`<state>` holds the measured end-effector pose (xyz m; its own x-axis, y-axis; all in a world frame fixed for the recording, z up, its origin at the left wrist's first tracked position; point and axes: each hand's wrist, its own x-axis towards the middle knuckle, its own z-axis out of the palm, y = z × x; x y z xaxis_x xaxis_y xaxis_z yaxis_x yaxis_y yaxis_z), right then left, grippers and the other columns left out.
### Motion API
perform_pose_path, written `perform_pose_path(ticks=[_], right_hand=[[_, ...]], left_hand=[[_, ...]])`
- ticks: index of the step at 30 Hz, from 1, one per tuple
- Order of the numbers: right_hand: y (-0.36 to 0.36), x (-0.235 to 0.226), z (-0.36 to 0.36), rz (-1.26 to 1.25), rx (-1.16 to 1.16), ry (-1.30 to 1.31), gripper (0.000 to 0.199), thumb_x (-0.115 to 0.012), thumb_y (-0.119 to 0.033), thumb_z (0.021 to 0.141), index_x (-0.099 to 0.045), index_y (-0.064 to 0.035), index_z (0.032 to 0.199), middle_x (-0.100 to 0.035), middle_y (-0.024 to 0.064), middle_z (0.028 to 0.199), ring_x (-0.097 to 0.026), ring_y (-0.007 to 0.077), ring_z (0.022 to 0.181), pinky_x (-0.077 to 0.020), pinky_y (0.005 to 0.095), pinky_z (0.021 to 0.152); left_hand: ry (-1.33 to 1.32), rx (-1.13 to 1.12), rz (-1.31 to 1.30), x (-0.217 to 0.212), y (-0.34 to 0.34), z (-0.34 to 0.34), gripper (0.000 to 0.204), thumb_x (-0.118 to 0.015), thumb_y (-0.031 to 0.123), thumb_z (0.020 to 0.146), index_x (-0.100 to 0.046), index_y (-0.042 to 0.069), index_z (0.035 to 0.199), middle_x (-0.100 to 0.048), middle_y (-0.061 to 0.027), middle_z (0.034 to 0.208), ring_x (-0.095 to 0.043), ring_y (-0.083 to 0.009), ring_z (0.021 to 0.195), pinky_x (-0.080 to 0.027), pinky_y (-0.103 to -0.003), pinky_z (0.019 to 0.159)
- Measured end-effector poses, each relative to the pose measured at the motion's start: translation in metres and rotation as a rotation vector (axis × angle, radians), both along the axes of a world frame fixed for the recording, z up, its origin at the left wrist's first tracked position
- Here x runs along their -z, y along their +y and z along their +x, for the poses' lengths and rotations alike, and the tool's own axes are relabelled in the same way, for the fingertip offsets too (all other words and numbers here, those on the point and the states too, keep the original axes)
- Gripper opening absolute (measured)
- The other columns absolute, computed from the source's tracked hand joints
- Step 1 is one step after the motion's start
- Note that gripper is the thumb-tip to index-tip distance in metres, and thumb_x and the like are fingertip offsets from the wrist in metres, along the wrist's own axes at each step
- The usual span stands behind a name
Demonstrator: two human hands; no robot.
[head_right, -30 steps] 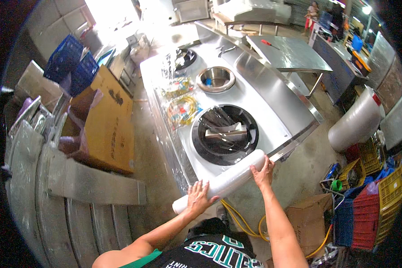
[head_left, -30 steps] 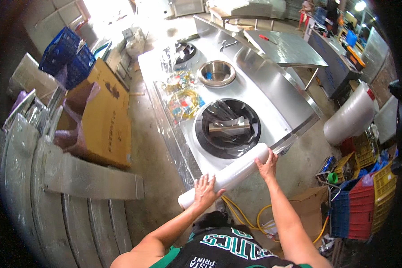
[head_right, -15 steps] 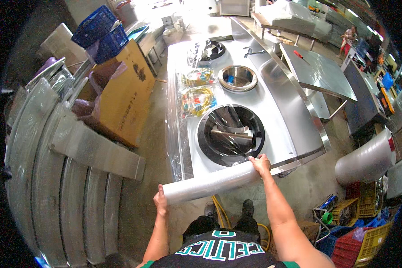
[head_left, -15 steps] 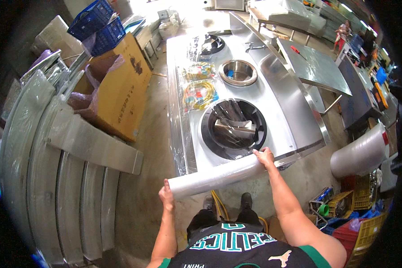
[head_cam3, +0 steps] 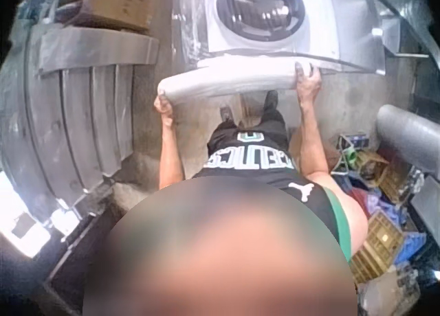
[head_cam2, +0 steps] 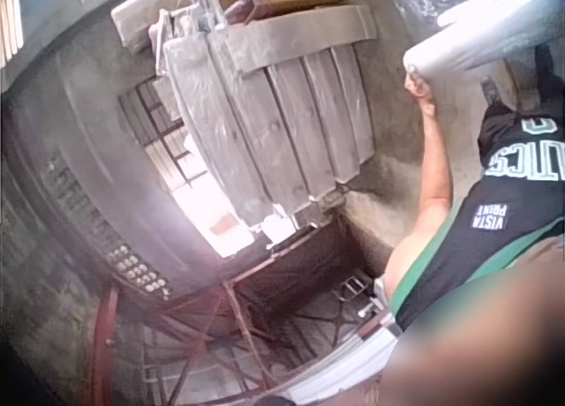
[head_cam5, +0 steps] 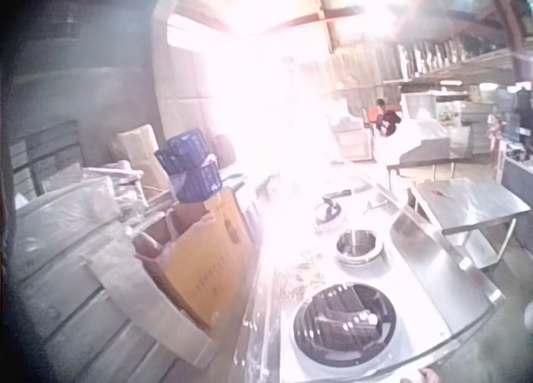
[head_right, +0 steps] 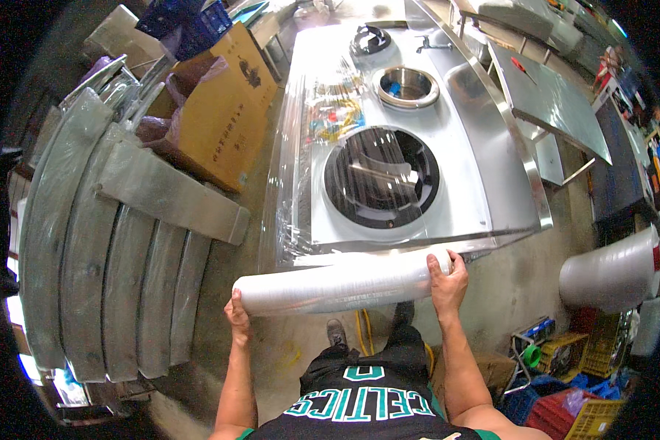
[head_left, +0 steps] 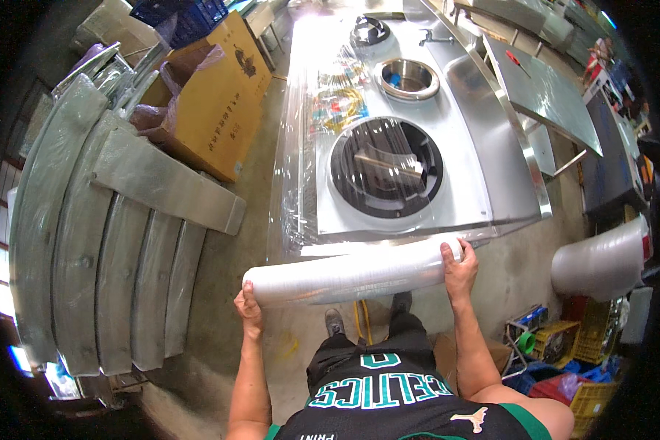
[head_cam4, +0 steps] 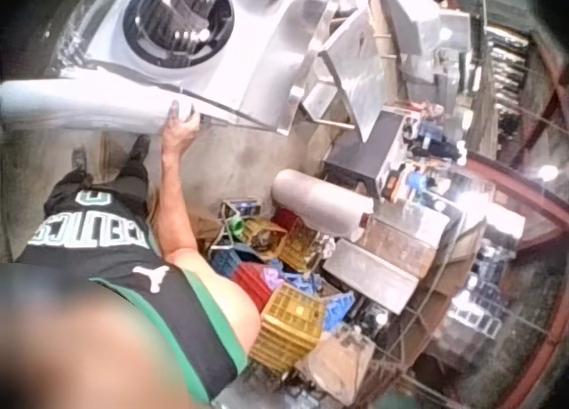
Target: The person wraps a stainless steel commercial cooking unit with clear plastic stretch film. They unroll the film, pull it taut, and press it around the unit's edges and corners, repeating the process to cover multiple sides.
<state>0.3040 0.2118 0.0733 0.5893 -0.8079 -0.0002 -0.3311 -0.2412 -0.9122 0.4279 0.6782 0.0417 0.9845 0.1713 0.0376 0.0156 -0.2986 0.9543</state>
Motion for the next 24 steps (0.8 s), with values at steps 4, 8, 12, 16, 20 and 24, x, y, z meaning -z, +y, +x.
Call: perform_pose_path(ticks=[4, 8, 12, 16, 20, 24], right_hand=[[0.039, 0.0, -0.017, -0.015, -0.008, -0.063, 0.067, -0.081, -0.047, 0.086, -0.064, 0.0063, 0.122, -0.071, 0.0158, 0.103, -0.067, 0.0229, 0.093, -0.0546, 0.0369, 0.083], [0.06, -0.006, -0.025, -0.016, -0.02, -0.083, 0.068, -0.081, -0.049, 0.086, -0.063, 0.0056, 0.123, -0.071, 0.0151, 0.103, -0.067, 0.0219, 0.093, -0.055, 0.0373, 0.082], [0.058, -0.007, -0.033, -0.041, -0.015, -0.051, 0.066, -0.08, -0.048, 0.086, -0.063, 0.0052, 0.122, -0.07, 0.0141, 0.104, -0.067, 0.0211, 0.091, -0.0558, 0.0357, 0.079], [0.054, 0.028, -0.043, -0.071, -0.033, 0.025, 0.067, -0.079, -0.048, 0.087, -0.063, 0.0054, 0.124, -0.07, 0.0137, 0.105, -0.066, 0.0214, 0.094, -0.0551, 0.0356, 0.083], [0.045, 0.097, -0.049, 0.006, 0.009, 0.058, 0.068, -0.079, -0.05, 0.086, -0.063, 0.0041, 0.124, -0.07, 0.0131, 0.106, -0.066, 0.0221, 0.098, -0.0539, 0.0361, 0.088], [0.027, 0.17, -0.039, 0.015, 0.031, 0.051, 0.069, -0.08, -0.053, 0.085, -0.064, 0.0013, 0.125, -0.07, 0.0131, 0.11, -0.066, 0.023, 0.102, -0.0534, 0.0369, 0.089]], left_hand=[[0.143, -0.068, -0.05, 0.031, 0.03, -0.01, 0.067, -0.051, 0.062, 0.102, -0.063, -0.001, 0.083, -0.056, 0.0035, 0.077, -0.048, -0.0109, 0.074, -0.041, -0.03, 0.068], [0.089, -0.02, -0.104, 0.053, 0.048, -0.028, 0.069, -0.051, 0.066, 0.101, -0.066, 0.0, 0.087, -0.058, 0.0021, 0.079, -0.049, -0.0112, 0.076, -0.042, -0.029, 0.07], [0.23, 0.056, -0.157, 0.087, 0.039, -0.053, 0.078, -0.044, 0.072, 0.1, -0.068, -0.002, 0.107, -0.067, -0.0027, 0.097, -0.058, -0.0154, 0.091, -0.047, -0.034, 0.084], [0.293, 0.006, -0.19, 0.119, 0.034, -0.065, 0.077, -0.048, 0.071, 0.099, -0.069, -0.003, 0.105, -0.067, -0.003, 0.098, -0.058, -0.0155, 0.09, -0.047, -0.033, 0.084], [0.349, -0.012, -0.146, 0.151, 0.029, -0.061, 0.076, -0.052, 0.07, 0.097, -0.068, -0.003, 0.104, -0.066, -0.0032, 0.096, -0.058, -0.0158, 0.089, -0.048, -0.034, 0.083], [0.373, -0.051, -0.192, 0.203, 0.008, -0.04, 0.077, -0.059, 0.072, 0.092, -0.068, -0.004, 0.103, -0.066, -0.0035, 0.094, -0.058, -0.0162, 0.086, -0.048, -0.036, 0.081]])
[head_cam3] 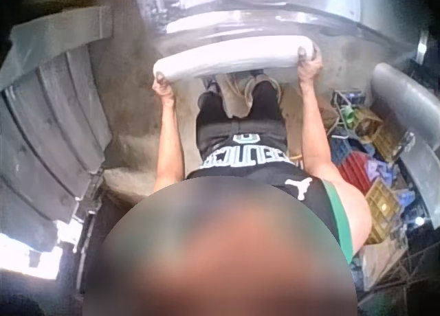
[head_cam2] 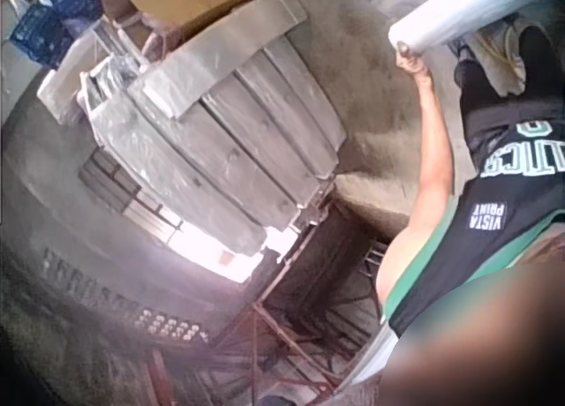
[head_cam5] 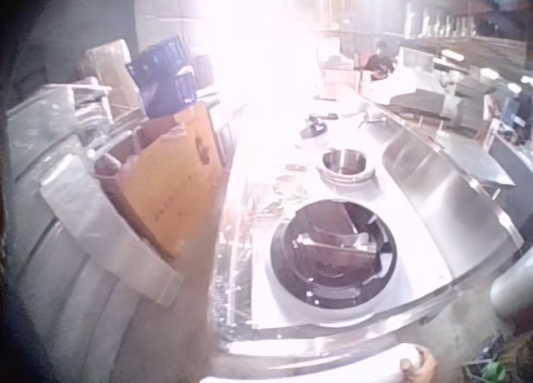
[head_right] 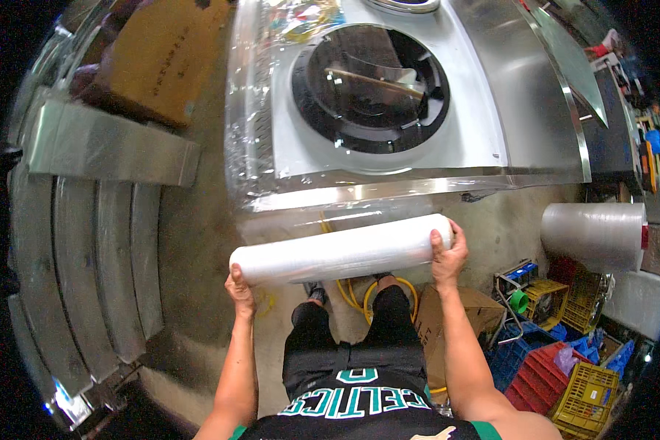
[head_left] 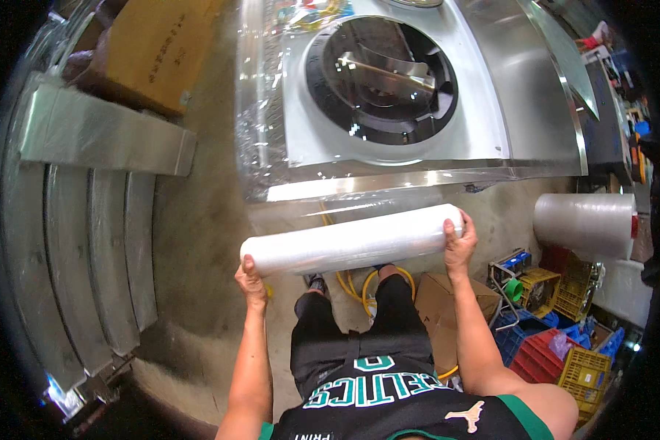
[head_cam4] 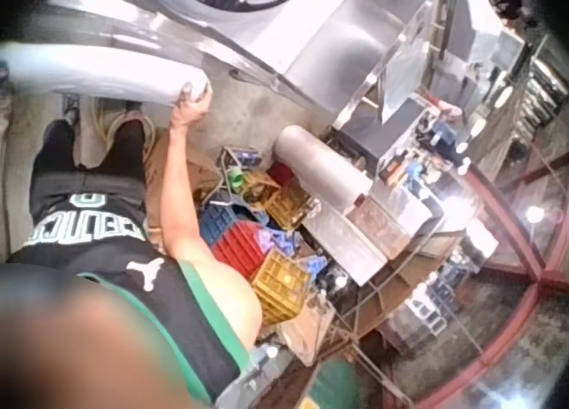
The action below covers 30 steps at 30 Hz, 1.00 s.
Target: The person wraps a stainless steel commercial cooking unit with clear plastic stretch film. They unroll the film, pull it taut, and press it around the unit's edges and corners, repeating the process to cover multiple sides.
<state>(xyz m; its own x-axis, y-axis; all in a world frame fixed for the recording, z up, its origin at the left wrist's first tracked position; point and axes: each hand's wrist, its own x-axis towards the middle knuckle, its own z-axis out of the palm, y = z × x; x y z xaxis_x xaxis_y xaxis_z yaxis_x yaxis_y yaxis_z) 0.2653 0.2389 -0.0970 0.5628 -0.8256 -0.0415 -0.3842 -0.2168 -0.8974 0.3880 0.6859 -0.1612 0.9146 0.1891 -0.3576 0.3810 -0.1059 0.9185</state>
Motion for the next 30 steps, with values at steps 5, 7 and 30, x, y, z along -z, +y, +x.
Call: perform_pose_path(ticks=[5, 7, 30], right_hand=[[-0.013, 0.047, 0.019, 0.007, 0.034, -0.03, 0.071, -0.08, -0.052, 0.085, -0.063, 0.0012, 0.128, -0.069, 0.0145, 0.112, -0.065, 0.0238, 0.102, -0.0531, 0.0373, 0.089], [-0.015, 0.047, 0.015, 0.038, 0.028, -0.016, 0.072, -0.08, -0.051, 0.085, -0.061, 0.0012, 0.13, -0.069, 0.0147, 0.113, -0.065, 0.0237, 0.102, -0.0531, 0.0375, 0.089], [-0.062, 0.184, -0.018, 0.379, 0.038, 0.52, 0.06, -0.075, -0.05, 0.084, -0.071, 0.0095, 0.09, -0.065, 0.0102, 0.075, -0.058, 0.0207, 0.072, -0.0478, 0.0378, 0.067]], left_hand=[[0.058, -0.036, -0.001, 0.049, -0.019, 0.039, 0.078, -0.06, 0.074, 0.09, -0.07, 0.0, 0.114, -0.068, -0.0027, 0.1, -0.061, -0.018, 0.093, -0.048, -0.037, 0.087], [0.0, 0.031, -0.048, 0.047, -0.017, 0.043, 0.076, -0.059, 0.07, 0.092, -0.069, -0.001, 0.115, -0.069, -0.0037, 0.101, -0.062, -0.018, 0.093, -0.048, -0.036, 0.086], [0.951, 0.313, 0.078, 0.16, -0.038, 0.058, 0.075, -0.067, 0.065, 0.086, -0.051, 0.027, 0.149, -0.044, -0.0033, 0.156, -0.044, -0.0328, 0.14, -0.046, -0.059, 0.102]])
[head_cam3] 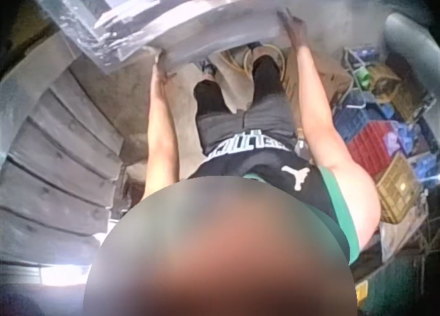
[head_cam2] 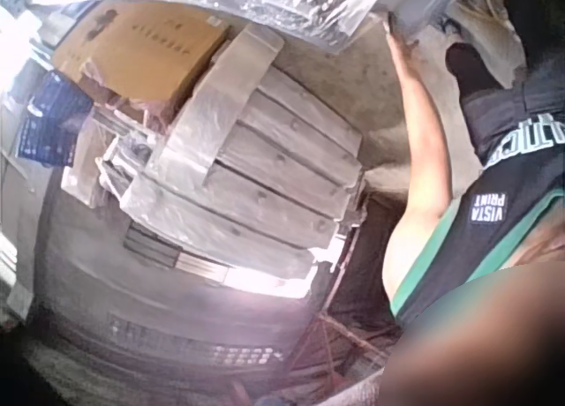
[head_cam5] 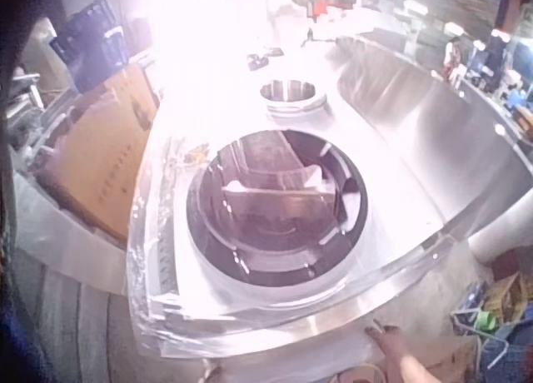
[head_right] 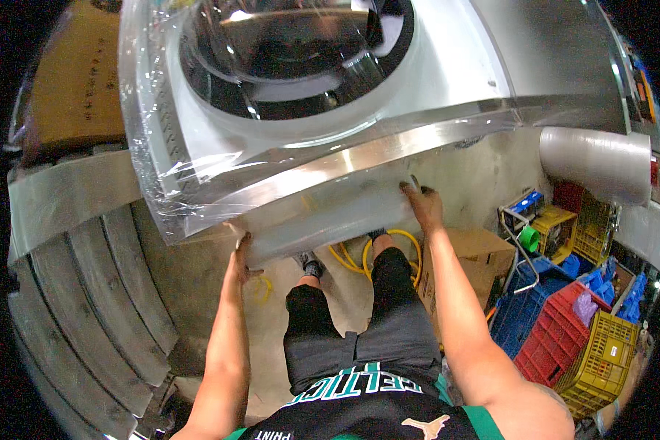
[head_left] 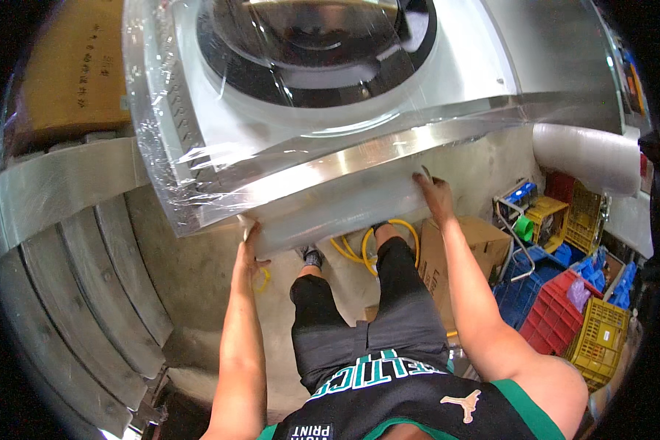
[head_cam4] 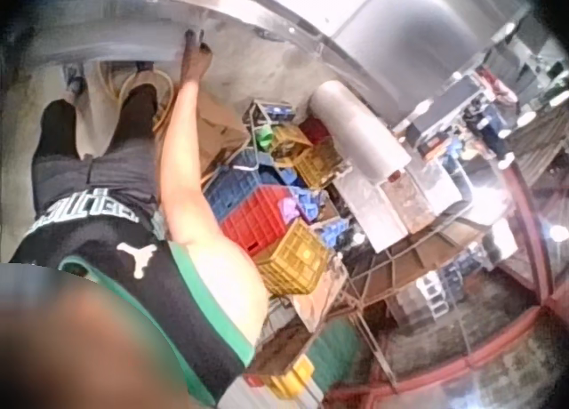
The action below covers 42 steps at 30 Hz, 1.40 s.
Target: The person wraps a stainless steel commercial cooking unit with clear plastic stretch film. They unroll the film, pull it taut, and press it around the unit's edges and corners, repeating the process to cover multiple sides.
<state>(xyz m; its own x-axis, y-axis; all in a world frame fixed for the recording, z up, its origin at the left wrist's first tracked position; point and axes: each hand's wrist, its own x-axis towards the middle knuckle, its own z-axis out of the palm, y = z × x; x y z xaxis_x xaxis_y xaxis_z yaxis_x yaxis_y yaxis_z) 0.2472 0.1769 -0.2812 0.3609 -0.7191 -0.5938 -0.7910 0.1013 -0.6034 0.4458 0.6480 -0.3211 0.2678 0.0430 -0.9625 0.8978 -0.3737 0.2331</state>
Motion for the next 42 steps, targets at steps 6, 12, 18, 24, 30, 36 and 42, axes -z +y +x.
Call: perform_pose_path(ticks=[6, 12, 18, 24, 30, 36, 42], right_hand=[[-0.003, 0.025, 0.02, 0.139, 0.16, -0.024, 0.062, -0.075, -0.056, 0.081, -0.066, 0.0048, 0.072, -0.059, 0.0069, 0.066, -0.051, 0.0193, 0.065, -0.0427, 0.0386, 0.061], [-0.011, 0.056, 0.019, 0.017, 0.133, 0.091, 0.07, -0.076, -0.064, 0.078, -0.068, 0.0056, 0.072, -0.063, 0.0097, 0.07, -0.057, 0.0211, 0.068, -0.0456, 0.0407, 0.063], [-0.02, 0.138, 0.008, -0.019, 0.158, 0.061, 0.071, -0.075, -0.065, 0.078, -0.071, 0.0057, 0.078, -0.066, 0.0128, 0.073, -0.06, 0.0239, 0.069, -0.0472, 0.0425, 0.065], [-0.028, 0.199, -0.001, -0.165, 0.071, -0.127, 0.06, -0.072, -0.053, 0.084, -0.075, 0.0059, 0.096, -0.071, 0.0165, 0.085, -0.064, 0.0237, 0.079, -0.0511, 0.0404, 0.072], [-0.031, 0.201, -0.003, -0.022, 0.078, -0.332, 0.059, -0.077, -0.047, 0.083, -0.074, 0.0057, 0.109, -0.075, 0.0168, 0.102, -0.067, 0.0246, 0.092, -0.0522, 0.0408, 0.08], [-0.018, 0.158, -0.028, 0.151, -0.037, 0.211, 0.08, -0.081, -0.063, 0.076, -0.073, 0.0095, 0.109, -0.074, 0.0183, 0.103, -0.069, 0.027, 0.095, -0.0532, 0.0411, 0.084], [-0.018, 0.208, -0.06, 0.117, -0.128, 0.31, 0.089, -0.078, -0.069, 0.076, -0.07, 0.0108, 0.114, -0.071, 0.026, 0.113, -0.068, 0.0348, 0.108, -0.0532, 0.0452, 0.092]], left_hand=[[0.115, 0.019, -0.084, 0.05, -0.001, 0.041, 0.077, -0.067, 0.067, 0.085, -0.047, 0.031, 0.151, -0.041, -0.0025, 0.159, -0.044, -0.0346, 0.139, -0.045, -0.062, 0.103], [0.082, 0.035, -0.042, 0.081, -0.001, 0.036, 0.074, -0.066, 0.068, 0.087, -0.048, 0.031, 0.148, -0.044, -0.003, 0.156, -0.048, -0.0346, 0.135, -0.046, -0.06, 0.099], [-0.06, 0.008, -0.015, 0.126, -0.003, 0.037, 0.072, -0.064, 0.068, 0.088, -0.05, 0.028, 0.146, -0.049, -0.0044, 0.151, -0.049, -0.035, 0.133, -0.047, -0.061, 0.098], [-0.083, -0.003, -0.027, 0.173, -0.007, 0.041, 0.068, -0.063, 0.065, 0.089, -0.05, 0.028, 0.144, -0.05, -0.0053, 0.149, -0.051, -0.0362, 0.132, -0.048, -0.063, 0.097], [-0.105, 0.018, -0.046, 0.177, -0.002, 0.041, 0.063, -0.061, 0.062, 0.091, -0.05, 0.027, 0.143, -0.052, -0.0061, 0.147, -0.052, -0.0374, 0.131, -0.048, -0.064, 0.096], [0.036, 0.023, 0.003, 0.161, 0.018, -0.003, 0.078, -0.066, 0.066, 0.087, -0.049, 0.019, 0.147, -0.053, -0.0104, 0.148, -0.052, -0.0384, 0.131, -0.052, -0.06, 0.092], [0.052, -0.02, 0.018, 0.201, 0.013, -0.051, 0.095, -0.069, 0.076, 0.081, -0.052, 0.008, 0.145, -0.054, -0.0194, 0.145, -0.055, -0.0416, 0.128, -0.054, -0.061, 0.091]])
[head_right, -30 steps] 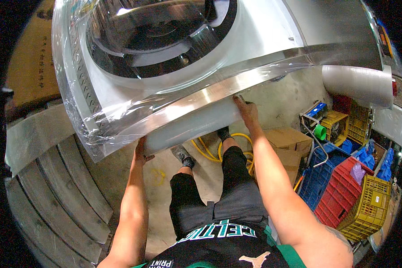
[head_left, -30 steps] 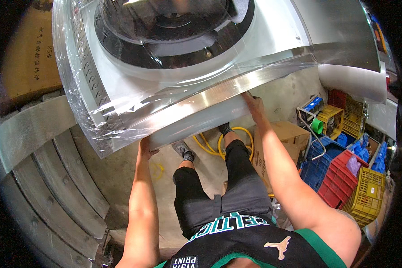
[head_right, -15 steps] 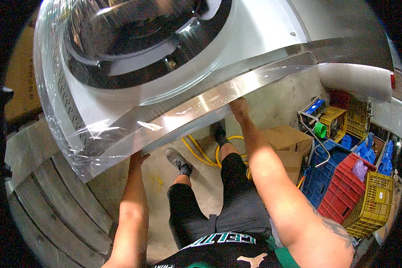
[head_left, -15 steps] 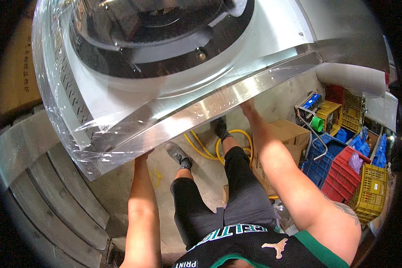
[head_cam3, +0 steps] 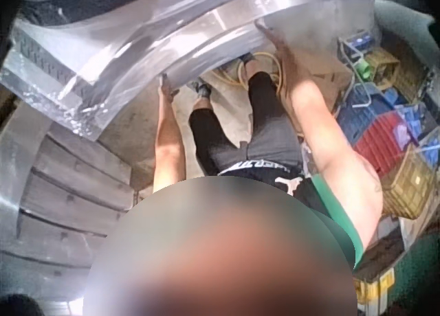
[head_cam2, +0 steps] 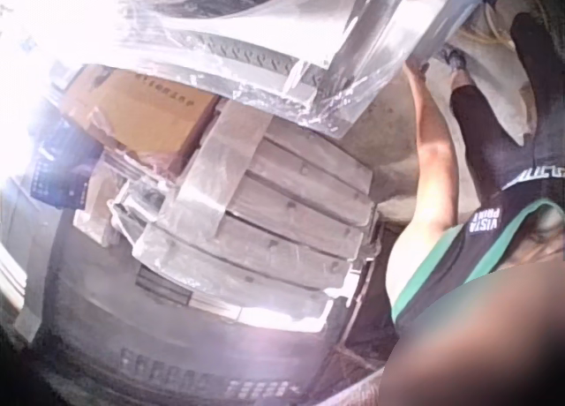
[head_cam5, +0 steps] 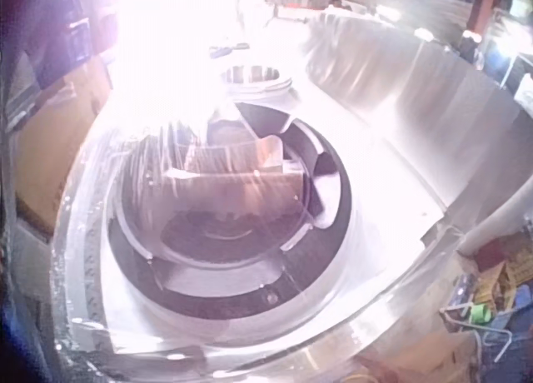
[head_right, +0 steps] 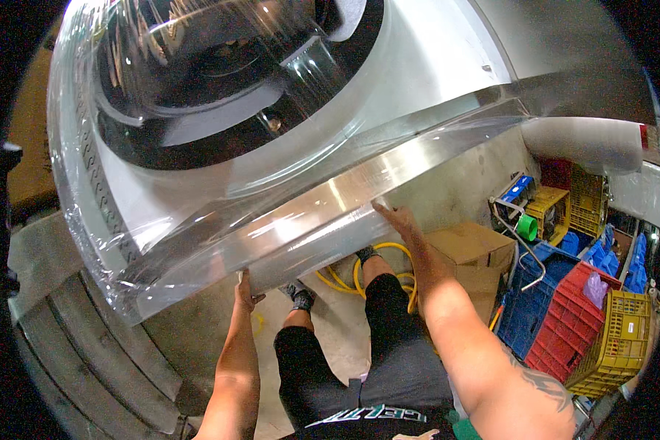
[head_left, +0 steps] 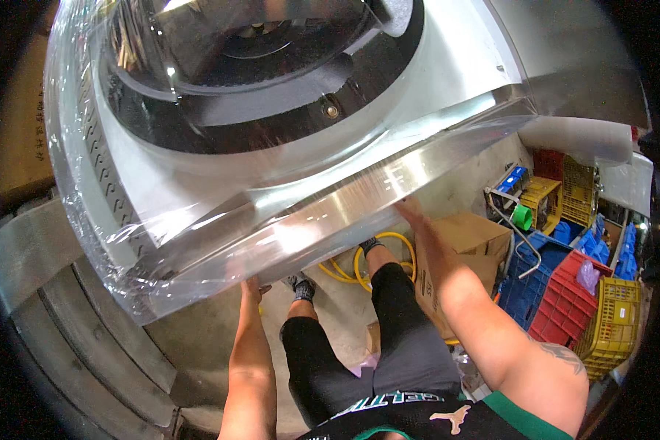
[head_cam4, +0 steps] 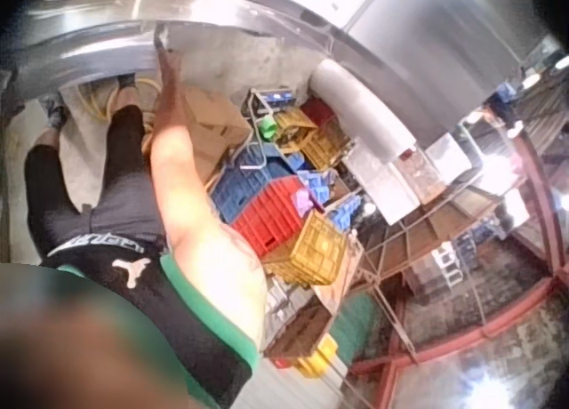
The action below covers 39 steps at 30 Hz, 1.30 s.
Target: The person wraps a stainless steel commercial cooking unit with clear plastic stretch film. They unroll the film, pull it taut, and press it around the unit's edges and corners, repeating the process to cover multiple sides.
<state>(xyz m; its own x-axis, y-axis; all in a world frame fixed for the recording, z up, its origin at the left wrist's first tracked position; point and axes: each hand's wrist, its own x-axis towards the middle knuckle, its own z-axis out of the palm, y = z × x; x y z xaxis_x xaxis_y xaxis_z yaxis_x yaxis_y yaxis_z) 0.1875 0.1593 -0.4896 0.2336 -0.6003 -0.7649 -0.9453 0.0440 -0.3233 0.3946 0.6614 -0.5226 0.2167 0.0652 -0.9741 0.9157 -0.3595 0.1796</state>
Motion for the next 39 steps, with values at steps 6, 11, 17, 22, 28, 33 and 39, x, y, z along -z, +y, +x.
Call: perform_pose_path(ticks=[6, 11, 17, 22, 28, 33, 39], right_hand=[[-0.009, 0.094, -0.04, -0.066, -0.051, -0.084, 0.088, -0.07, -0.07, 0.083, -0.067, 0.0089, 0.122, -0.07, 0.0269, 0.113, -0.069, 0.0361, 0.106, -0.0529, 0.0452, 0.09], [-0.006, 0.061, -0.058, 0.017, 0.262, -0.289, 0.071, -0.071, -0.057, 0.09, -0.068, 0.0084, 0.118, -0.073, 0.0197, 0.104, -0.069, 0.025, 0.094, -0.0536, 0.0412, 0.084], [0.019, -0.096, -0.086, 0.13, 0.52, -0.244, 0.057, -0.07, -0.044, 0.095, -0.065, 0.0037, 0.126, -0.069, 0.0109, 0.119, -0.062, 0.0197, 0.105, -0.0501, 0.0348, 0.091], [0.013, -0.233, -0.087, 0.019, 0.455, -0.315, 0.061, -0.074, -0.049, 0.09, -0.072, 0.0082, 0.111, -0.075, 0.0153, 0.102, -0.068, 0.0214, 0.089, -0.0532, 0.0373, 0.081], [-0.041, -0.379, -0.023, -0.076, 0.262, -0.416, 0.046, -0.072, -0.043, 0.093, -0.074, 0.0026, 0.095, -0.072, 0.0095, 0.079, -0.063, 0.0155, 0.074, -0.05, 0.0372, 0.069], [-0.089, -0.452, 0.039, -0.041, 0.195, -0.476, 0.047, -0.071, -0.045, 0.094, -0.073, 0.0017, 0.089, -0.067, 0.0085, 0.069, -0.058, 0.014, 0.065, -0.0472, 0.037, 0.06], [-0.126, -0.451, 0.107, 0.045, 0.267, -0.64, 0.054, -0.071, -0.049, 0.093, -0.068, 0.003, 0.078, -0.056, 0.0027, 0.058, -0.046, 0.0138, 0.044, -0.0346, 0.0369, 0.04]], left_hand=[[-0.027, -0.07, -0.051, 0.086, 0.004, -0.016, 0.067, -0.062, 0.058, 0.092, -0.053, 0.012, 0.14, -0.058, -0.0145, 0.138, -0.061, -0.035, 0.118, -0.061, -0.053, 0.08], [-0.168, -0.068, -0.257, 0.049, -0.004, -0.047, 0.048, -0.055, 0.044, 0.1, -0.051, 0.017, 0.139, -0.06, -0.0086, 0.133, -0.066, -0.027, 0.111, -0.063, -0.047, 0.073], [-0.223, -0.029, -0.153, -0.172, -0.015, -0.065, 0.035, -0.056, 0.031, 0.101, -0.058, 0.007, 0.127, -0.062, -0.0069, 0.119, -0.065, -0.0228, 0.104, -0.063, -0.04, 0.073], [-0.375, 0.038, -0.073, -0.344, -0.024, -0.059, 0.041, -0.063, 0.032, 0.101, -0.059, 0.005, 0.13, -0.063, -0.0042, 0.117, -0.063, -0.0162, 0.1, -0.061, -0.034, 0.071], [-0.583, 0.229, -0.028, -0.484, -0.061, 0.0, 0.039, -0.063, 0.035, 0.102, -0.068, 0.004, 0.125, -0.067, 0.002, 0.094, -0.057, -0.0062, 0.072, -0.045, -0.021, 0.054], [-0.701, 0.31, 0.06, -0.531, -0.102, 0.064, 0.046, -0.067, 0.045, 0.099, -0.074, 0.001, 0.113, -0.057, 0.0049, 0.074, -0.047, -0.0038, 0.061, -0.04, -0.022, 0.048], [-0.691, 0.345, 0.225, -0.541, -0.127, 0.127, 0.053, -0.072, 0.051, 0.093, -0.076, -0.001, 0.104, -0.057, 0.0025, 0.067, -0.047, -0.007, 0.052, -0.04, -0.023, 0.048]])
